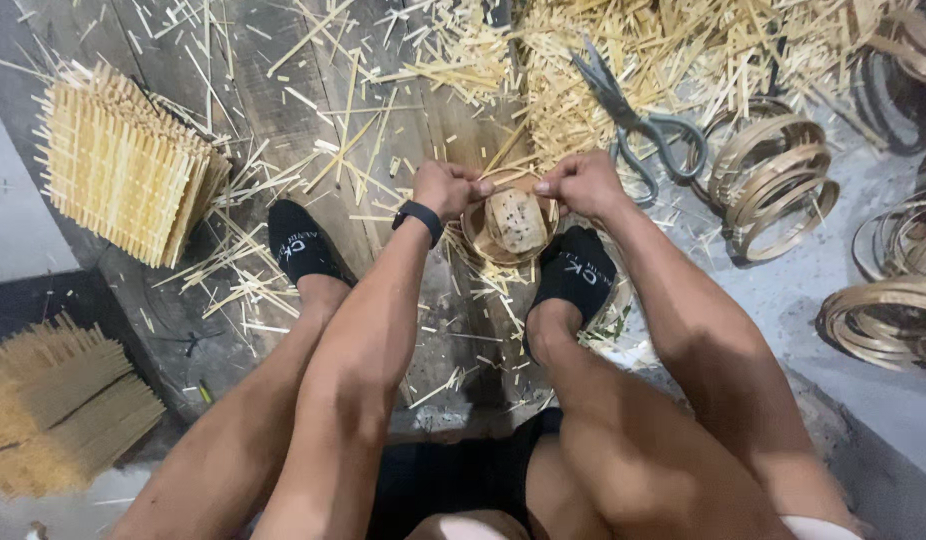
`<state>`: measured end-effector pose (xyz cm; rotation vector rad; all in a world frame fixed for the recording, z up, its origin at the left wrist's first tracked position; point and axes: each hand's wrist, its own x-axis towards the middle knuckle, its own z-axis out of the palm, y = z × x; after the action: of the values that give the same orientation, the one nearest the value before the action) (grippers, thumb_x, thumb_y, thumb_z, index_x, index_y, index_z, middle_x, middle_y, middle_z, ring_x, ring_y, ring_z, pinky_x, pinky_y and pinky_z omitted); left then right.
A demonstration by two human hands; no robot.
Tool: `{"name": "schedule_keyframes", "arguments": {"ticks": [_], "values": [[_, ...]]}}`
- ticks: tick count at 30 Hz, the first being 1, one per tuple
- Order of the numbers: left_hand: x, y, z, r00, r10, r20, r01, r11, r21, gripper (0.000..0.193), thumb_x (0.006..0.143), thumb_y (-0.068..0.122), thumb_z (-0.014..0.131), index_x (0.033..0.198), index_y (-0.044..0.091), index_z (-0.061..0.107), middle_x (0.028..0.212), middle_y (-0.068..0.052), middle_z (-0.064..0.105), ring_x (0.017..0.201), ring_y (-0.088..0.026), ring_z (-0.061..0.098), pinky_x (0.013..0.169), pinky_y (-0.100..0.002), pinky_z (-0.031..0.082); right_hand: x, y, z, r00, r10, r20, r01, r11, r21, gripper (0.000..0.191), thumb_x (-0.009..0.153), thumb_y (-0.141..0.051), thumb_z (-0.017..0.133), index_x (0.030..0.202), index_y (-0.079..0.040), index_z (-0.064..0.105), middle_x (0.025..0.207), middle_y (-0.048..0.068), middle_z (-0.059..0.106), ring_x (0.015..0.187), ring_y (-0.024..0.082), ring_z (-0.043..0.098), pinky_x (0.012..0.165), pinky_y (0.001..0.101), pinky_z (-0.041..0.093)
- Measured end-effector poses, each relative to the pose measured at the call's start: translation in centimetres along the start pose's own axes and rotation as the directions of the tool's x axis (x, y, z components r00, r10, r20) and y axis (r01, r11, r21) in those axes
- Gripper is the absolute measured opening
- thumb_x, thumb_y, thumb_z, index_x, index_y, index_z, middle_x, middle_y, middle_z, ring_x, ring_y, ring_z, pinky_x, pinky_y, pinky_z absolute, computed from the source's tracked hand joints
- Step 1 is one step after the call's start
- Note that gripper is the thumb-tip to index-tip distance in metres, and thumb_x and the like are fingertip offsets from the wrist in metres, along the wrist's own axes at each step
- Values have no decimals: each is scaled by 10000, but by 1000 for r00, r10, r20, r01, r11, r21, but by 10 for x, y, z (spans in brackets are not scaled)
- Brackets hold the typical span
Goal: The person sits on the floor and repeatedly places a circular bamboo ring over a square woven bamboo mat, then uses shears to trim the protruding bamboo strips flush with the ring. The trimmed mats are stacked nearby.
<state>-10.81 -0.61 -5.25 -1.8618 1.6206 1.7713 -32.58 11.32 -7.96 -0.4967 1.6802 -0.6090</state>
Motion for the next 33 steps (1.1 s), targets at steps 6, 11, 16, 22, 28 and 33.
{"name": "schedule_keyframes", "arguments": {"ticks": [6,11,16,22,28,33], "values": [[-5,-6,6,990,82,-119,-69,991,113,306,744,219,900,961,22,810,840,-123,787,719,-169,738,706,-295,581,-7,2,5,994,-98,-43,99,995,32,113,832,-91,831,810,3,771,669,84,708,454,107,569,394,259,439],[-1,-22,2,990,56,-131,-92,954,-286,230,814,122,824,993,-21,804,933,-123,801,839,-191,727,808,-325,587,-35,2,1,997,3,80,-30,940,340,163,898,-141,801,962,-7,734,847,69,736,676,103,670,582,232,543],[-39,-75,9,972,-30,231,222,431,-875,167,1005,82,571,1132,-20,608,1113,-123,690,1004,-246,704,909,-477,581,-60,17,12,970,90,227,-208,793,573,76,918,-54,674,908,14,643,873,147,706,799,277,761,723,410,662],[-54,-98,51,994,-95,60,103,548,-830,150,920,-77,552,1054,-62,616,988,-141,657,863,-265,704,824,-462,636,-44,37,47,992,127,7,-114,867,486,138,935,5,646,829,10,558,859,190,686,704,317,740,625,432,666],[-51,-76,63,974,-212,-78,90,678,-729,81,906,-55,601,974,-83,636,893,-146,680,730,-278,689,637,-398,647,-46,35,42,997,63,-34,-42,903,428,75,875,-2,625,915,56,599,889,210,704,706,317,771,623,420,636],[-73,-56,13,941,257,-220,-322,878,-353,266,924,97,643,1179,52,703,1015,-65,772,892,-180,728,808,-347,609,-77,-8,17,1000,15,21,-21,948,317,312,942,-260,660,1132,-16,621,958,115,713,811,229,735,649,384,659]]}}
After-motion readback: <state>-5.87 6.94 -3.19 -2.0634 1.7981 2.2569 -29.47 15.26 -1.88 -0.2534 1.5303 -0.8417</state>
